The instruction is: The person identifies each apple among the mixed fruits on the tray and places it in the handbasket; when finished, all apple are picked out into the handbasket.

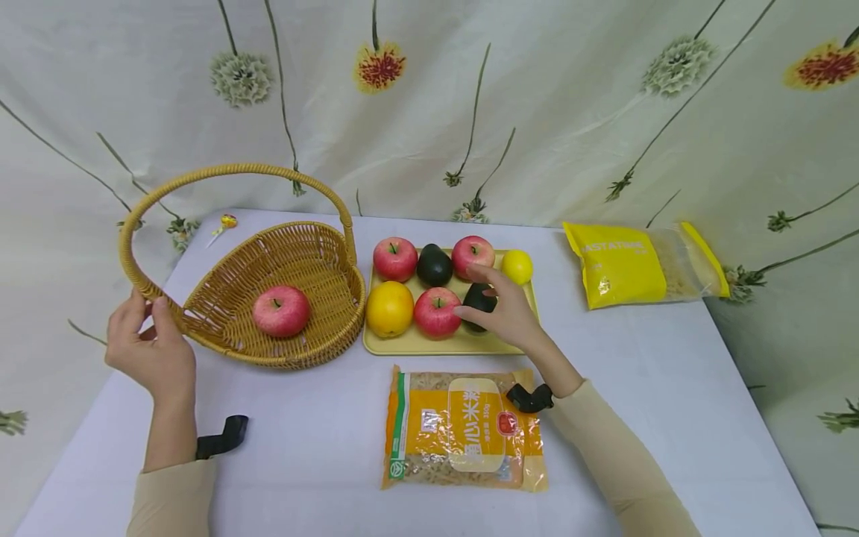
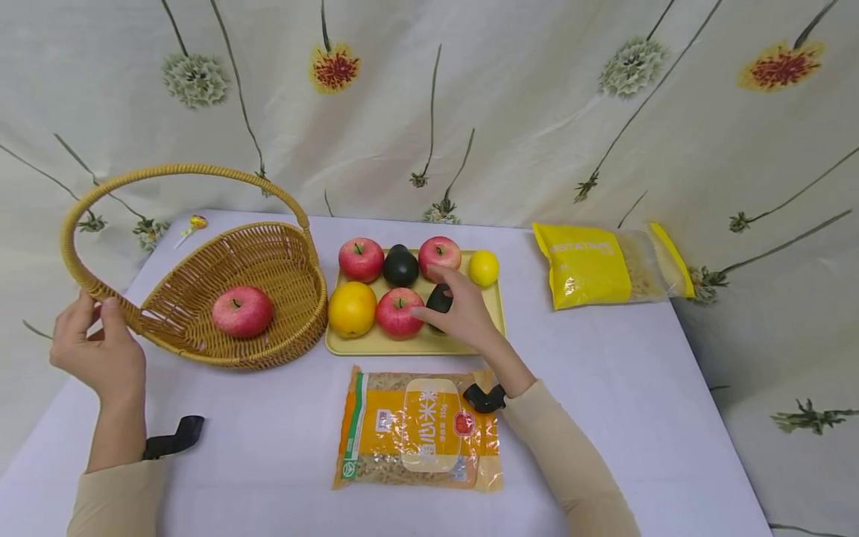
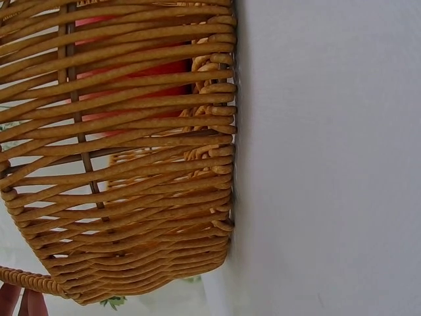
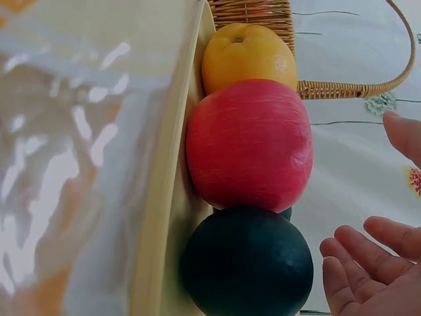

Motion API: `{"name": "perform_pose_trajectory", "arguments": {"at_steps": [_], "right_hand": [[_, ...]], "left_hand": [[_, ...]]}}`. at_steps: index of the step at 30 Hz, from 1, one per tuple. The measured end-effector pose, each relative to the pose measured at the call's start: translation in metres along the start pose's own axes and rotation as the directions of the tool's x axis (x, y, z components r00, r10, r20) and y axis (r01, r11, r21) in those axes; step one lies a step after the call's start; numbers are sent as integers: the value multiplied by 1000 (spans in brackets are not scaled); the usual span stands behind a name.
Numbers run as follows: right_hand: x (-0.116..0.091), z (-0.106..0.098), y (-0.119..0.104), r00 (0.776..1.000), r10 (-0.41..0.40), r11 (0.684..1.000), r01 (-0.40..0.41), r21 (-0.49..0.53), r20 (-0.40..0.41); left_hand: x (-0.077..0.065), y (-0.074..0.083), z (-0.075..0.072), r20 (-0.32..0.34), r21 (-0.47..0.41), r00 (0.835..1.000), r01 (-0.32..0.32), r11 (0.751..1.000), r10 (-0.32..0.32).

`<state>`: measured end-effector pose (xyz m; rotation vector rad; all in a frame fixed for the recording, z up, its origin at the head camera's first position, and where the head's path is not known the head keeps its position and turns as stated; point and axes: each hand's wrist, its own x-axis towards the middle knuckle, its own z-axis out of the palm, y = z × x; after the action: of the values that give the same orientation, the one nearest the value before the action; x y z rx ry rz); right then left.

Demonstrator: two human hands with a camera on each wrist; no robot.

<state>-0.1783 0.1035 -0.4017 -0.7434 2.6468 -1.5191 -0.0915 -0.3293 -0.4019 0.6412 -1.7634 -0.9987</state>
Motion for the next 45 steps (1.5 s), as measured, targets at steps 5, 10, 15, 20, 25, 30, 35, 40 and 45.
{"name": "perform_pose_trajectory", "arguments": {"at_steps": [5,10,15,20,25,30,35,40,45], "right_hand": [[3,4,4,1000,-2,999,3,-34,18],[5,8,6,999,-19,999,21,-50,42],[5,10,5,999,-11,998,14,-59,48],[4,12,3,998,18,996,-13,-88,58],[4,14,4,997,42,993,-34,-117,67],[4,17,7,997,34,988,-22,-156,75],[6,20,9,995,21,979,-2,-204,92],[7,24,9,994,5,965,24,-261,112],[8,27,8,993,-1,949,38,-313,118]], "left_hand": [[0,1,0,7,3,1000,3,1000,-3],[0,0,1,5,4,1000,9,1000,-9],[0,-2,2,-5,0,1000,10,1000,-10],[0,-1,2,-4,-2,1000,-3,1000,3],[-1,-1,1,3,-4,1000,-7,1000,7],[0,-1,2,4,-1,1000,-3,1000,3],[0,-1,2,7,1,1000,2,1000,-2],[-1,-1,1,-2,4,1000,-2,1000,2],[-1,-2,0,-7,8,1000,-6,1000,6]]}}
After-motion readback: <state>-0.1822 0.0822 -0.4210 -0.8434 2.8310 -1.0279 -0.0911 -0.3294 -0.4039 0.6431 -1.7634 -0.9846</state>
